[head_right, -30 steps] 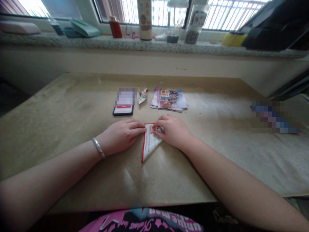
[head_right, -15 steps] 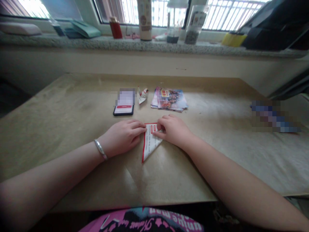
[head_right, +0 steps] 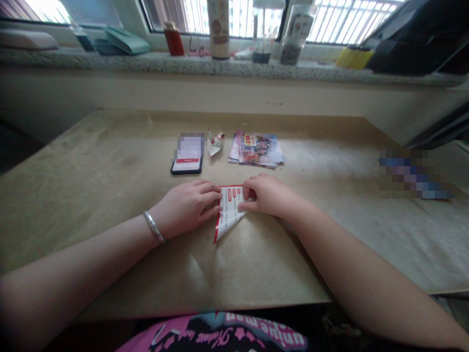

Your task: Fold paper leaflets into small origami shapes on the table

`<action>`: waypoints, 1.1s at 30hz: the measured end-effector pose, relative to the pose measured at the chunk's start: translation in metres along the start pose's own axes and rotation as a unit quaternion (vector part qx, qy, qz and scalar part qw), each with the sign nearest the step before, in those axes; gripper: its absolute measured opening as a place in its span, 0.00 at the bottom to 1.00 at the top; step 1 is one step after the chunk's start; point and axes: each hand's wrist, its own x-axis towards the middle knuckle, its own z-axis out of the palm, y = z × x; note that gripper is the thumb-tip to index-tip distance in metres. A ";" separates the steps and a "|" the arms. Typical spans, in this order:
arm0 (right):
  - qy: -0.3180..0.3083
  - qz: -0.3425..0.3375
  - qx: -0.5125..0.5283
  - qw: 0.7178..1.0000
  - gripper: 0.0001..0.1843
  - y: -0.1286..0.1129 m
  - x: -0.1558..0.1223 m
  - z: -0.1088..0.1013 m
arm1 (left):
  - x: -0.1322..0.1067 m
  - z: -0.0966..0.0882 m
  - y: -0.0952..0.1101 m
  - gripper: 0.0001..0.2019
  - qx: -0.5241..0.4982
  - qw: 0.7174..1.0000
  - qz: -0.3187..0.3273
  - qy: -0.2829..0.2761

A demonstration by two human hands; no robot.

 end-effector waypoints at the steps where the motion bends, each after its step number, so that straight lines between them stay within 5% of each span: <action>1: 0.000 0.001 0.001 1.000 0.14 0.000 0.000 0.000 | 0.000 0.000 0.000 0.15 -0.002 1.000 0.000 0.000; 33: 0.028 0.020 -0.055 0.998 0.16 -0.012 -0.004 -0.003 | -0.001 0.008 0.000 0.16 0.000 0.999 -0.004 0.035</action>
